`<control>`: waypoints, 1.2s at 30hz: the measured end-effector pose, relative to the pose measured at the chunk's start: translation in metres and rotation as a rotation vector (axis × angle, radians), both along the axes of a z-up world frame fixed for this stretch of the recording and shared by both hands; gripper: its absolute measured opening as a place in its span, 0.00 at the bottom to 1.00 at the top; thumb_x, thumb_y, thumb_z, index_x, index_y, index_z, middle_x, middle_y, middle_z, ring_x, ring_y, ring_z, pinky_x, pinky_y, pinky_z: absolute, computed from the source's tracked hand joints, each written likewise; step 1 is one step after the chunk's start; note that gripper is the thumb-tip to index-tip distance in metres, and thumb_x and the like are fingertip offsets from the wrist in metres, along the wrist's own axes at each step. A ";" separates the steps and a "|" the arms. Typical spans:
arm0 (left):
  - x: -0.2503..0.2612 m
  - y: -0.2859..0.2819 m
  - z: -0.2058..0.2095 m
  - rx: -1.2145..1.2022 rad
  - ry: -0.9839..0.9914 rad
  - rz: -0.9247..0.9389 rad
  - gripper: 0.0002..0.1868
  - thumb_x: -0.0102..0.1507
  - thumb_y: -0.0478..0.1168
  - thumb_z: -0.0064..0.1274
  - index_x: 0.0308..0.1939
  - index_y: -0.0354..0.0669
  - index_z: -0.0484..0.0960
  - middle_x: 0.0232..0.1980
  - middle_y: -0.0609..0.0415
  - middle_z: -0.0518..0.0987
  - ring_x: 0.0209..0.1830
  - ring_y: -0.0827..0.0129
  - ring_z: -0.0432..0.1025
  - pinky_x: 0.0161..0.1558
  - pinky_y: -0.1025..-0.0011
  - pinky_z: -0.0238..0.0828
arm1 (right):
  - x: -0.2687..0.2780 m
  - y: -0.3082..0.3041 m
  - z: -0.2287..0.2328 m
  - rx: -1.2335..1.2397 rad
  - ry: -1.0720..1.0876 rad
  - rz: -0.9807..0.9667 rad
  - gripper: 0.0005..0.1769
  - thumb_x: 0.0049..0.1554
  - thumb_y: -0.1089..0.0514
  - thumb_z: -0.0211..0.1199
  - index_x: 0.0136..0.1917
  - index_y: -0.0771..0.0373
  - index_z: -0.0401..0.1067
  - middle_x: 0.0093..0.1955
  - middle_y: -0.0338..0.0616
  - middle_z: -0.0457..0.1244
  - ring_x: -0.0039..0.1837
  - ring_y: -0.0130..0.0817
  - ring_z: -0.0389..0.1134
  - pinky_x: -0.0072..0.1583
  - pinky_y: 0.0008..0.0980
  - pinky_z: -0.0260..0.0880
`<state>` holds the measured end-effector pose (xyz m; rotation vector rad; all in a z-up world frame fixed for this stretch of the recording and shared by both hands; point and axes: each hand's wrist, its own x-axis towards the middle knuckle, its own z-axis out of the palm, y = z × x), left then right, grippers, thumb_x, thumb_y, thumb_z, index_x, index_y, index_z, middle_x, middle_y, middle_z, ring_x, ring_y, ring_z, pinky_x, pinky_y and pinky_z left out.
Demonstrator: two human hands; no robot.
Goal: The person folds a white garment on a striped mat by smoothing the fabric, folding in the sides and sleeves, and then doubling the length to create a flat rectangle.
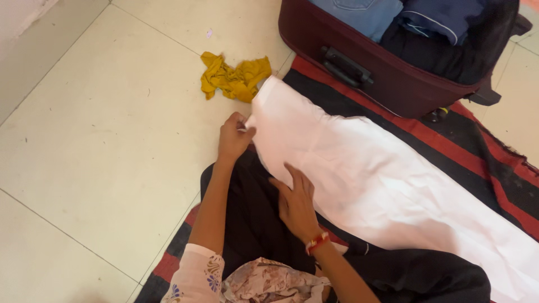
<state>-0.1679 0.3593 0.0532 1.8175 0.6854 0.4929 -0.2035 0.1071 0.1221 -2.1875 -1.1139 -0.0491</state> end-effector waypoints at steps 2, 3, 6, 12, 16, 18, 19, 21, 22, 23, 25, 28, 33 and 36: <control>-0.001 -0.001 0.004 -0.073 -0.108 -0.046 0.17 0.55 0.33 0.66 0.39 0.38 0.71 0.31 0.50 0.78 0.27 0.71 0.74 0.31 0.71 0.71 | 0.014 0.022 0.007 -0.029 0.044 0.047 0.27 0.52 0.69 0.60 0.64 0.56 0.72 0.77 0.57 0.51 0.76 0.58 0.51 0.73 0.52 0.48; -0.002 -0.002 0.006 -0.082 -0.128 -0.047 0.19 0.54 0.32 0.68 0.38 0.38 0.70 0.30 0.52 0.76 0.26 0.72 0.71 0.29 0.72 0.68 | 0.021 0.032 0.010 -0.041 0.063 0.072 0.28 0.51 0.68 0.60 0.65 0.56 0.72 0.78 0.57 0.49 0.77 0.59 0.50 0.73 0.52 0.48; 0.000 0.002 0.003 -0.057 -0.278 -0.063 0.24 0.54 0.32 0.73 0.38 0.40 0.68 0.31 0.56 0.71 0.28 0.76 0.66 0.30 0.74 0.67 | 0.040 0.054 0.012 -0.071 0.142 0.145 0.31 0.50 0.65 0.63 0.68 0.57 0.69 0.79 0.56 0.47 0.77 0.57 0.50 0.72 0.53 0.46; 0.005 0.003 -0.003 -0.135 -0.302 -0.098 0.27 0.51 0.35 0.76 0.37 0.42 0.67 0.30 0.59 0.71 0.29 0.79 0.67 0.31 0.77 0.70 | 0.057 0.068 0.002 -0.167 0.221 0.211 0.24 0.52 0.64 0.66 0.62 0.52 0.75 0.77 0.52 0.51 0.76 0.50 0.55 0.74 0.50 0.52; 0.006 0.003 0.004 -0.293 -0.396 -0.228 0.27 0.53 0.33 0.74 0.36 0.44 0.64 0.32 0.59 0.75 0.32 0.80 0.69 0.32 0.78 0.71 | 0.066 0.066 -0.002 0.050 0.470 0.226 0.27 0.53 0.66 0.63 0.66 0.55 0.72 0.79 0.52 0.52 0.73 0.49 0.62 0.69 0.43 0.65; 0.005 0.003 0.009 -0.329 -0.362 -0.214 0.28 0.53 0.32 0.74 0.36 0.44 0.63 0.31 0.59 0.74 0.30 0.80 0.68 0.29 0.78 0.68 | 0.072 0.065 -0.006 0.087 0.497 0.195 0.26 0.53 0.65 0.65 0.66 0.56 0.72 0.76 0.49 0.56 0.72 0.48 0.62 0.63 0.42 0.68; 0.004 0.002 0.013 -0.348 -0.346 -0.207 0.29 0.53 0.31 0.74 0.36 0.45 0.63 0.31 0.59 0.73 0.30 0.80 0.67 0.27 0.77 0.67 | 0.075 0.063 -0.008 0.092 0.549 0.183 0.26 0.54 0.65 0.65 0.66 0.56 0.73 0.75 0.47 0.58 0.70 0.46 0.64 0.64 0.41 0.68; 0.002 0.001 0.021 -0.425 -0.301 -0.229 0.27 0.53 0.32 0.73 0.37 0.45 0.64 0.31 0.59 0.78 0.29 0.81 0.71 0.26 0.77 0.71 | 0.080 0.061 -0.013 0.103 0.651 0.159 0.25 0.55 0.63 0.66 0.66 0.55 0.73 0.72 0.43 0.63 0.68 0.42 0.67 0.66 0.41 0.67; 0.001 0.002 0.024 -0.462 -0.279 -0.240 0.26 0.52 0.32 0.72 0.37 0.45 0.65 0.32 0.59 0.80 0.29 0.81 0.73 0.25 0.77 0.73 | 0.080 0.062 -0.017 0.126 0.643 0.162 0.23 0.55 0.64 0.67 0.64 0.56 0.74 0.72 0.44 0.63 0.68 0.41 0.67 0.65 0.41 0.68; 0.000 0.002 0.028 -0.460 -0.269 -0.269 0.25 0.53 0.32 0.71 0.38 0.46 0.65 0.31 0.60 0.78 0.28 0.81 0.72 0.24 0.77 0.71 | 0.080 0.062 -0.020 0.152 0.632 0.160 0.21 0.55 0.65 0.67 0.63 0.57 0.76 0.73 0.45 0.62 0.69 0.41 0.67 0.65 0.41 0.68; -0.002 0.002 0.032 -0.457 -0.246 -0.330 0.24 0.55 0.32 0.70 0.40 0.47 0.66 0.30 0.61 0.75 0.27 0.82 0.70 0.22 0.77 0.66 | 0.080 0.061 -0.029 0.210 0.674 0.172 0.20 0.56 0.65 0.67 0.62 0.59 0.75 0.71 0.45 0.63 0.69 0.40 0.67 0.65 0.40 0.69; -0.005 0.003 0.032 -0.480 -0.148 -0.382 0.22 0.56 0.33 0.69 0.40 0.47 0.66 0.31 0.62 0.78 0.26 0.81 0.69 0.22 0.78 0.61 | 0.080 0.062 -0.042 0.288 0.818 0.173 0.22 0.56 0.64 0.66 0.65 0.60 0.72 0.65 0.45 0.67 0.67 0.37 0.68 0.66 0.36 0.69; 0.001 0.004 0.008 -0.407 -0.313 -0.377 0.24 0.55 0.32 0.72 0.39 0.46 0.67 0.35 0.63 0.75 0.36 0.80 0.71 0.32 0.77 0.70 | 0.087 0.060 -0.036 0.325 0.736 0.039 0.26 0.55 0.64 0.66 0.67 0.61 0.70 0.65 0.40 0.66 0.64 0.32 0.67 0.61 0.31 0.71; -0.001 0.010 -0.014 -0.160 -0.191 -0.106 0.21 0.55 0.35 0.69 0.42 0.44 0.70 0.35 0.57 0.80 0.36 0.71 0.76 0.37 0.72 0.74 | 0.108 0.057 -0.010 0.298 0.502 -0.293 0.22 0.55 0.62 0.71 0.62 0.60 0.75 0.54 0.42 0.71 0.49 0.31 0.71 0.53 0.30 0.75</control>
